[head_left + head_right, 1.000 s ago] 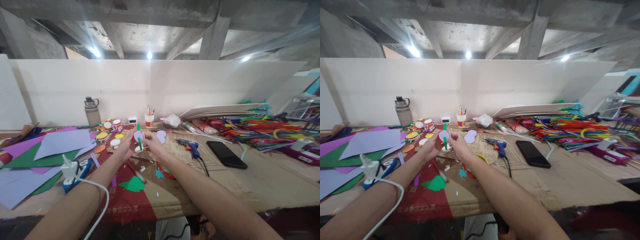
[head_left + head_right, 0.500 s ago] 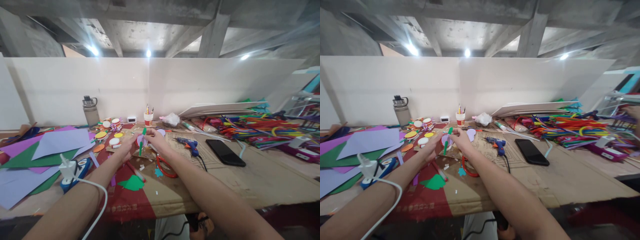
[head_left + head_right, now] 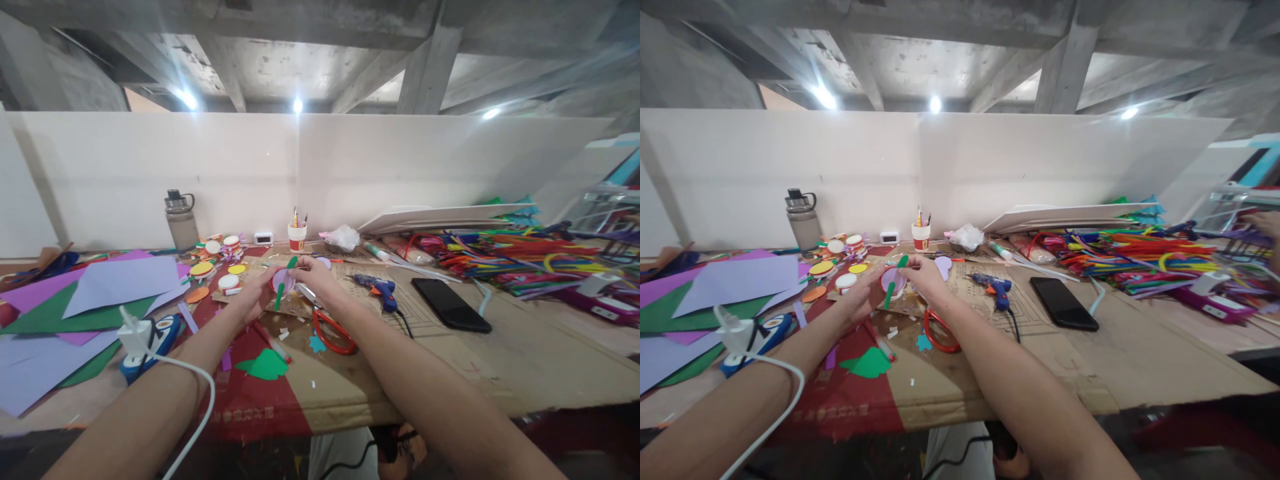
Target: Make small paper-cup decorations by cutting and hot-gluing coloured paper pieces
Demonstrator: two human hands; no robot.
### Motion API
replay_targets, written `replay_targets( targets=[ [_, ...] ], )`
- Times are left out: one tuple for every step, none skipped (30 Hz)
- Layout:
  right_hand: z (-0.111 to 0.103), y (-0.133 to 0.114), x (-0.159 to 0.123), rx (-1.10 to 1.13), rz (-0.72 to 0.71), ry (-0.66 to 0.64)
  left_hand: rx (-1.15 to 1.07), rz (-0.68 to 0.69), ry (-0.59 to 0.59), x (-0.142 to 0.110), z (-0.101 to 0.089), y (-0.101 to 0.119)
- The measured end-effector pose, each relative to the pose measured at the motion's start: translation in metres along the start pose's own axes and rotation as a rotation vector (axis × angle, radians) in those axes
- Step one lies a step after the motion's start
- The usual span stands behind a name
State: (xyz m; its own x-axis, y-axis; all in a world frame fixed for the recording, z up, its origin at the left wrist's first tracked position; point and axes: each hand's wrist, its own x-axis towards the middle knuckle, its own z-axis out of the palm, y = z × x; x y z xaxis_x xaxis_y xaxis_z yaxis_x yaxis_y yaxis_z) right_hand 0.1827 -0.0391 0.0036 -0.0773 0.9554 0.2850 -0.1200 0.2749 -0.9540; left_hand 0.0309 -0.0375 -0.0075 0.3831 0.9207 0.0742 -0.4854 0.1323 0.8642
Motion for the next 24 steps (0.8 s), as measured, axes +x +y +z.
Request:
replay_targets(
  targets=[
    [-0.001, -0.002, 0.0, 0.004, 0.002, -0.025, -0.005, -0.002, 0.007, -0.001, 0.0, 0.001],
    [-0.002, -0.003, 0.0, 0.007, 0.002, -0.052, -0.008, -0.006, 0.018, -0.001, 0.001, 0.001],
    [-0.004, -0.004, 0.0, 0.009, 0.001, -0.077, -0.008, -0.008, 0.028, -0.002, 0.001, 0.002],
    [-0.005, -0.006, 0.0, 0.005, 0.0, -0.1, -0.008, -0.012, 0.034, -0.002, 0.001, 0.002],
    [-0.006, -0.006, 0.0, -0.004, -0.002, -0.119, -0.006, -0.014, 0.037, -0.003, 0.001, 0.002],
    [-0.008, -0.007, 0.0, -0.016, -0.006, -0.135, -0.005, -0.012, 0.037, -0.003, 0.001, 0.002],
    [-0.009, -0.007, 0.001, -0.033, -0.012, -0.147, -0.003, -0.007, 0.034, -0.003, 0.001, 0.002],
    [-0.01, -0.007, 0.001, -0.05, -0.017, -0.155, -0.004, -0.004, 0.031, -0.003, 0.001, 0.002],
    [-0.011, -0.007, 0.001, -0.069, -0.022, -0.161, -0.005, -0.008, 0.028, -0.003, 0.001, 0.002],
    [-0.012, -0.008, 0.002, -0.088, -0.026, -0.168, -0.006, -0.015, 0.027, -0.003, 0.0, 0.002],
    [-0.013, -0.008, 0.002, -0.107, -0.028, -0.175, -0.008, -0.027, 0.026, -0.003, 0.0, 0.002],
    [-0.014, -0.008, 0.002, -0.127, -0.03, -0.179, -0.01, -0.041, 0.027, -0.003, 0.0, 0.002],
    [-0.014, -0.009, 0.002, -0.148, -0.032, -0.183, -0.011, -0.055, 0.029, -0.003, 0.0, 0.002],
    [-0.014, -0.01, 0.002, -0.169, -0.037, -0.186, -0.012, -0.064, 0.034, -0.003, 0.0, 0.002],
    [-0.015, -0.011, 0.002, -0.19, -0.043, -0.186, -0.012, -0.066, 0.039, -0.004, 0.0, 0.002],
    [-0.015, -0.012, 0.002, -0.21, -0.048, -0.185, -0.013, -0.065, 0.043, -0.004, 0.0, 0.002],
    [-0.015, -0.014, 0.001, -0.227, -0.05, -0.185, -0.014, -0.063, 0.045, -0.004, 0.0, 0.002],
    [-0.015, -0.015, 0.001, -0.24, -0.049, -0.186, -0.014, -0.061, 0.047, -0.004, 0.0, 0.002],
    [-0.015, -0.016, 0.0, -0.246, -0.047, -0.188, -0.015, -0.064, 0.048, -0.004, 0.0, 0.003],
    [-0.015, -0.017, 0.0, -0.25, -0.043, -0.19, -0.015, -0.071, 0.049, -0.004, -0.001, 0.003],
    [-0.015, -0.017, 0.0, -0.258, -0.043, -0.194, -0.014, -0.078, 0.051, -0.004, -0.001, 0.003],
    [-0.016, -0.018, 0.0, -0.273, -0.05, -0.199, -0.012, -0.082, 0.053, -0.004, -0.002, 0.003],
    [-0.016, -0.018, 0.0, -0.301, -0.068, -0.204, -0.009, -0.079, 0.055, -0.003, -0.002, 0.003],
    [-0.017, -0.018, 0.001, -0.341, -0.096, -0.204, -0.006, -0.074, 0.053, -0.003, -0.002, 0.002]
  ],
)
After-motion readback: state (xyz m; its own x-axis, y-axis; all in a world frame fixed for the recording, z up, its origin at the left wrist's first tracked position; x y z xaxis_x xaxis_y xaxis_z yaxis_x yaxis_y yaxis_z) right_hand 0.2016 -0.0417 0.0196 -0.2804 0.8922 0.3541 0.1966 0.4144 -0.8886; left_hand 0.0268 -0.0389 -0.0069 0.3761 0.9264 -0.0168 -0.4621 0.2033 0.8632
